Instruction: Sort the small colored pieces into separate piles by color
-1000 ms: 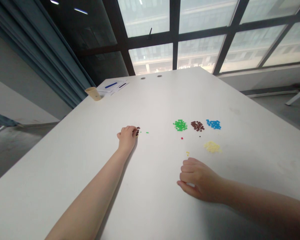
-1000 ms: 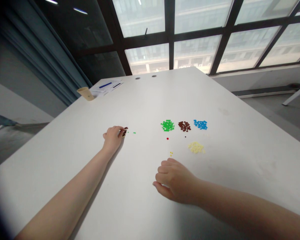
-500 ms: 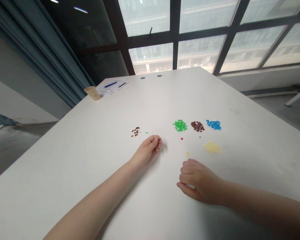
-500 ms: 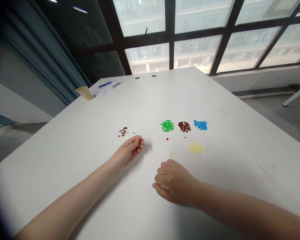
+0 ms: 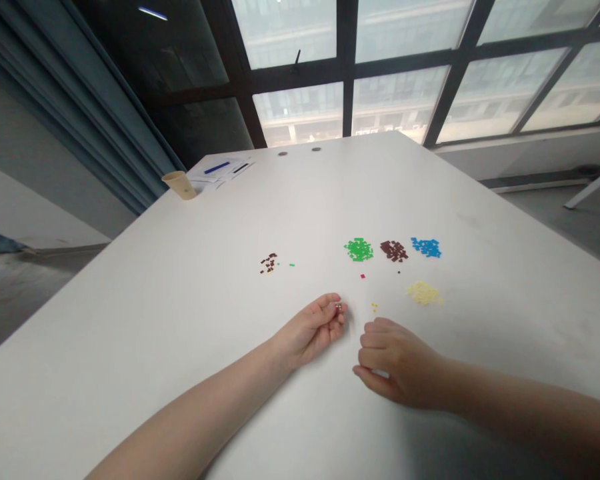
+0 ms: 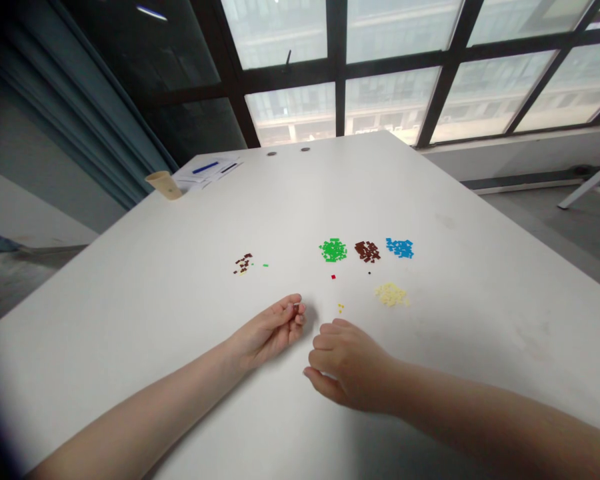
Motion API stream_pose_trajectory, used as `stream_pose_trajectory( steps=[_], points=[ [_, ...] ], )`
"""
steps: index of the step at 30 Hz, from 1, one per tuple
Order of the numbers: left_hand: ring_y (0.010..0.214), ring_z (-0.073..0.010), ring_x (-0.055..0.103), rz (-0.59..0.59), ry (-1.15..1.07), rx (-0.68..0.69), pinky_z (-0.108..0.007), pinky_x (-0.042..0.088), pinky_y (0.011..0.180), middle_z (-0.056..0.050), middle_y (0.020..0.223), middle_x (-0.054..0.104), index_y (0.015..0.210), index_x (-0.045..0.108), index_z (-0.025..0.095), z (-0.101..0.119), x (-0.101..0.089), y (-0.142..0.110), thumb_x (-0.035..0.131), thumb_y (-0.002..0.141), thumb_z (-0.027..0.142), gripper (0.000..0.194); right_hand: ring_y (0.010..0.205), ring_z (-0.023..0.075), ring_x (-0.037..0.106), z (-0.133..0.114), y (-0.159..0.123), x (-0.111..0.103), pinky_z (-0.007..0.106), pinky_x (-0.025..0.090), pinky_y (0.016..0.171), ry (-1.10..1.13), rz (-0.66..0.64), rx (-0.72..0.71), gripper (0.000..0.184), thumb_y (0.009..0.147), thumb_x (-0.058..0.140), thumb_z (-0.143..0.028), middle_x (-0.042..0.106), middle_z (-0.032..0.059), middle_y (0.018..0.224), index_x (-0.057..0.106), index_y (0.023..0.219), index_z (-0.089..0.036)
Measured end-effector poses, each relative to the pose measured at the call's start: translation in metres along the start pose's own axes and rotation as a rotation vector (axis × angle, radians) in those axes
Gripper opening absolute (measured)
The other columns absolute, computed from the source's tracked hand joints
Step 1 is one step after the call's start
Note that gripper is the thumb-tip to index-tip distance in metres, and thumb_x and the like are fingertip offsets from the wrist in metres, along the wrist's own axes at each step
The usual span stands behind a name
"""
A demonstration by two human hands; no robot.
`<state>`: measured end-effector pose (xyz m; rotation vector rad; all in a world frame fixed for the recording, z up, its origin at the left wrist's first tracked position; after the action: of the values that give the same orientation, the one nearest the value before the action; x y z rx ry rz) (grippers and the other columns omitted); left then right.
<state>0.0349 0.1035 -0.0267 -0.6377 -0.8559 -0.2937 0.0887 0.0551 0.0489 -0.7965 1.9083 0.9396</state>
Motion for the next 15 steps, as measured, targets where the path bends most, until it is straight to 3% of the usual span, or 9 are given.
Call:
stream_pose_trajectory(
  steps=[6, 9, 12, 15],
  points=[
    [0.065, -0.0055, 0.058, -0.039, 0.025, -0.012, -0.016, 0.045, 0.065, -0.003, 0.079, 0.061, 0.087, 0.055, 0.013, -0.006, 0.000, 0.000, 0.065, 0.071, 0.012, 0.019, 0.062, 0.0126, 0.038, -0.001, 0.000, -0.008, 0.027, 0.032, 0.064, 0.017, 0.056, -0.011, 0.024, 0.081, 0.048, -0.022, 0.044, -0.0008, 0.059, 0.046, 0.057, -0.018],
    [0.066, -0.0057, 0.059, -0.065, 0.029, -0.024, -0.015, 0.045, 0.066, -0.003, 0.079, 0.062, 0.086, 0.054, 0.013, -0.008, 0.001, 0.001, 0.066, 0.070, 0.012, 0.020, 0.060, 0.0128, 0.037, 0.006, -0.002, -0.027, 0.027, 0.032, 0.060, 0.006, 0.207, 0.020, 0.023, 0.081, 0.047, -0.021, 0.043, -0.0004, 0.058, 0.048, 0.059, -0.018],
    [0.066, -0.0056, 0.059, -0.087, 0.052, -0.046, -0.015, 0.045, 0.065, -0.003, 0.080, 0.062, 0.086, 0.054, 0.013, -0.011, 0.003, 0.000, 0.066, 0.070, 0.013, 0.020, 0.061, 0.0134, 0.040, 0.019, -0.008, -0.050, 0.027, 0.034, 0.059, -0.015, 0.415, 0.102, 0.010, 0.081, 0.049, -0.020, 0.047, 0.0008, 0.062, 0.057, 0.074, -0.018],
    [0.067, -0.0055, 0.059, -0.115, 0.100, -0.069, -0.014, 0.043, 0.064, -0.004, 0.080, 0.062, 0.085, 0.054, 0.013, -0.016, 0.008, -0.003, 0.066, 0.070, 0.014, 0.018, 0.063, 0.0137, 0.043, 0.025, -0.010, -0.057, 0.028, 0.036, 0.060, -0.027, 0.487, 0.138, 0.012, 0.078, 0.053, -0.022, 0.048, 0.0007, 0.065, 0.060, 0.088, -0.020]
  ],
)
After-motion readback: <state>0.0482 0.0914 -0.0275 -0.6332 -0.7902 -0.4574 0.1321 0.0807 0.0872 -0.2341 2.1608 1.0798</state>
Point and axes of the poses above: each hand's wrist, its own y-axis towards the middle knuckle, its own x-axis out of the palm, z = x × y, the point moved 10 cm from there along y, towards the middle knuckle
